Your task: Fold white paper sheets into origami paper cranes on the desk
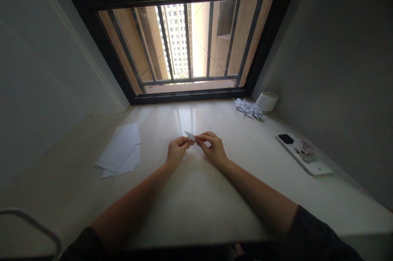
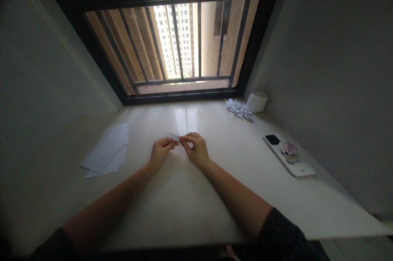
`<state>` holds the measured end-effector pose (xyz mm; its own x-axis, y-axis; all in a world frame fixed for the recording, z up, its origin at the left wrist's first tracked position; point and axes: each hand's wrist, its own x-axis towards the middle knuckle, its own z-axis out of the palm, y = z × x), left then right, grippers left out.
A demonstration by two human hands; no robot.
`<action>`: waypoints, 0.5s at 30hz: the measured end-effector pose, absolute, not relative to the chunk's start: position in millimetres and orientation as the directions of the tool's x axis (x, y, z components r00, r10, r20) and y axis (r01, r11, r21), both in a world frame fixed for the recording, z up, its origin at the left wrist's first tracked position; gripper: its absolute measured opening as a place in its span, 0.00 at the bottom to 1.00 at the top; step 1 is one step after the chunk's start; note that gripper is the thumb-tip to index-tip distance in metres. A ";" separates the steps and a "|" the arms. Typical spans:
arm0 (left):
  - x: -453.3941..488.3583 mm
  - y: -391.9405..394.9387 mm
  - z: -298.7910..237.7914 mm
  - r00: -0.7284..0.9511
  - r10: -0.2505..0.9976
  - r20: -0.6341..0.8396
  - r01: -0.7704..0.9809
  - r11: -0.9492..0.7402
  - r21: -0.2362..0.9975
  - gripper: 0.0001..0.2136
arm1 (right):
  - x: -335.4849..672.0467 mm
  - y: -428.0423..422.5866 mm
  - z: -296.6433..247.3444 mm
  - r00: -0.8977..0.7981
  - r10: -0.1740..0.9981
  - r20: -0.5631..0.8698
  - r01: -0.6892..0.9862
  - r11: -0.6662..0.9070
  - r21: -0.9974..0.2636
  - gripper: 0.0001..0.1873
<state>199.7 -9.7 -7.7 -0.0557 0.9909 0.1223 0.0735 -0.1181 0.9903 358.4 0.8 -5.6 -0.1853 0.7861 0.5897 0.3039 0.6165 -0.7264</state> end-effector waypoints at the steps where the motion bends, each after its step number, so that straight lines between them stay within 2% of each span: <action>1: 199.7 -9.6 -7.6 -0.056 0.991 0.123 0.077 -0.119 0.990 0.08 | 358.3 0.5 -5.3 -0.175 0.793 0.584 0.307 0.607 -0.733 0.09; 8: 201.8 -9.5 -8.8 -0.050 0.988 0.148 0.049 -0.146 0.988 0.08 | 357.8 0.4 -4.1 -0.128 0.796 0.591 0.365 0.592 -0.718 0.06; 15: 200.5 -9.7 -10.0 -0.078 0.987 0.141 0.069 -0.136 0.988 0.09 | 357.1 1.6 -4.2 -0.150 0.814 0.562 0.310 0.578 -0.755 0.06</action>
<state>200.5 -9.7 -10.0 -0.0777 0.9869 0.1414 0.0687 -0.1362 0.9883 357.1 1.6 -4.2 -0.1497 0.8136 0.5618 0.3103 0.5781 -0.7546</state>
